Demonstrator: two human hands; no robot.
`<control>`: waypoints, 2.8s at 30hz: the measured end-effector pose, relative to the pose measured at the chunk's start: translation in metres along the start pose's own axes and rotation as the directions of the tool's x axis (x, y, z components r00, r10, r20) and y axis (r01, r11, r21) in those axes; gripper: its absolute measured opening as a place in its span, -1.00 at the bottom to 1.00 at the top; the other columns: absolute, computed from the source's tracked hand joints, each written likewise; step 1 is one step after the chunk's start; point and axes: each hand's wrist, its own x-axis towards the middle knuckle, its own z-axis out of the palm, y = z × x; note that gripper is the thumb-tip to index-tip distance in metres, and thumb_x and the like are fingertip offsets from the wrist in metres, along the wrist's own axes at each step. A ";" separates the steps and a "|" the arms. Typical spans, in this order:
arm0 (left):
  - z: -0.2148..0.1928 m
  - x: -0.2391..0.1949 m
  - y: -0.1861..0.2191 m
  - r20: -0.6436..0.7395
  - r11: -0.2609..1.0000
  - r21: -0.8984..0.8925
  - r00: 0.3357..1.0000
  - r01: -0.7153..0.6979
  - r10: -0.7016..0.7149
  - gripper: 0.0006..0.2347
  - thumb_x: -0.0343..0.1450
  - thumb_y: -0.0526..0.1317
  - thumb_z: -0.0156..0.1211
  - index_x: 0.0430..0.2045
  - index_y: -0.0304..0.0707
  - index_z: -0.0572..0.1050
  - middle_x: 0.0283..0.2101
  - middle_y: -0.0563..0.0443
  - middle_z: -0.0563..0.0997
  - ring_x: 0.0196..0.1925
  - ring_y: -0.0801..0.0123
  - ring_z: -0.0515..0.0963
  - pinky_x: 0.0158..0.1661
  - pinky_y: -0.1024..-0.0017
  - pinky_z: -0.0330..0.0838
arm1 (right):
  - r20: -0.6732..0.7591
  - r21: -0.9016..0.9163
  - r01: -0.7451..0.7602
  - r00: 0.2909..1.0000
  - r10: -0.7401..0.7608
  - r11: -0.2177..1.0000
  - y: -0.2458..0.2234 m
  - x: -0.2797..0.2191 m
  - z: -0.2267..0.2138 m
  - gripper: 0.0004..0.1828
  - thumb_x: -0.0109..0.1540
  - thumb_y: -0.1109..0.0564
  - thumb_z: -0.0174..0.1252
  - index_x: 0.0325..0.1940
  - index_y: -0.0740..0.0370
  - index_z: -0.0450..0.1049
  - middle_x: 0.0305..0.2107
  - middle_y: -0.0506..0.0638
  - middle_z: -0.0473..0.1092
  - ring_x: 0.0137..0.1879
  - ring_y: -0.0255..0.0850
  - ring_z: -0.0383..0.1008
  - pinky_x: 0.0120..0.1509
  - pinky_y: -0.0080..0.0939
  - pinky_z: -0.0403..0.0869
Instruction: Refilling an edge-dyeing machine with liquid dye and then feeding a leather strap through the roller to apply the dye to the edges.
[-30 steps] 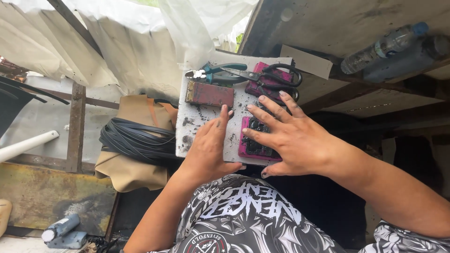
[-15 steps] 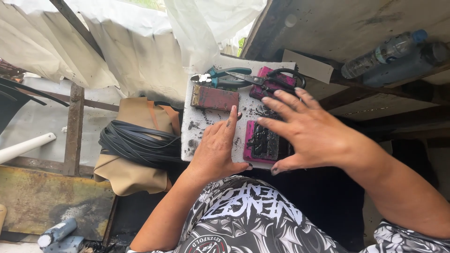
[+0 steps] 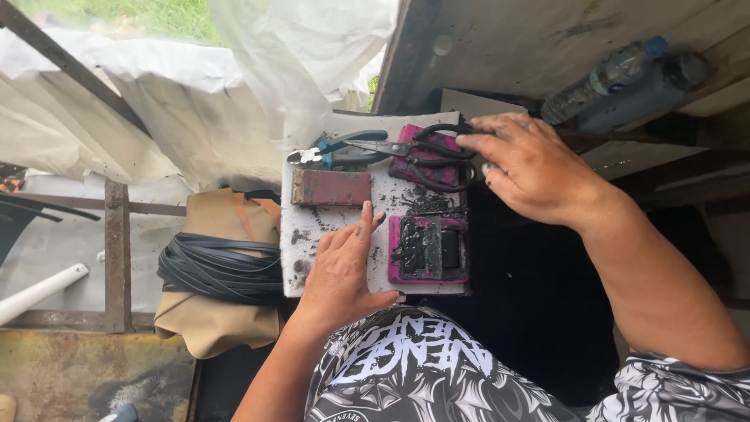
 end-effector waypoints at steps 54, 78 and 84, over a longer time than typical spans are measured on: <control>0.018 0.013 -0.012 0.088 0.998 0.040 0.995 0.043 -0.047 0.33 -0.03 0.17 0.60 0.45 -0.51 -0.32 0.09 -0.16 0.51 0.22 0.05 0.37 0.18 0.19 0.12 | 0.191 -0.199 0.523 0.850 -0.490 0.829 -0.093 -0.001 0.046 0.05 -0.17 -0.55 0.33 0.27 -0.01 0.40 0.54 0.22 -0.15 0.63 0.27 -0.24 0.58 0.52 -0.31; 0.004 0.028 -0.009 0.166 0.999 -0.026 0.986 -0.028 0.032 0.24 0.05 -0.02 0.61 0.42 -0.67 -0.29 0.19 -0.28 0.57 0.28 -0.01 0.40 0.19 0.10 0.12 | 0.371 -0.266 0.354 0.896 -0.244 0.896 -0.118 0.005 0.057 -0.56 -0.09 -0.20 0.36 -0.16 -0.12 0.63 0.19 0.15 0.21 0.24 0.12 0.18 0.18 0.23 0.07; 0.003 0.027 -0.010 0.182 0.999 -0.025 0.983 -0.021 0.025 0.21 0.07 -0.05 0.59 0.42 -0.67 -0.29 0.19 -0.28 0.56 0.28 -0.02 0.40 0.20 0.09 0.11 | 0.438 -0.172 0.329 0.870 -0.227 0.929 -0.119 0.007 0.052 -0.63 -0.01 -0.10 0.39 -0.13 -0.12 0.64 0.23 0.18 0.18 0.34 0.21 0.15 0.23 0.28 0.10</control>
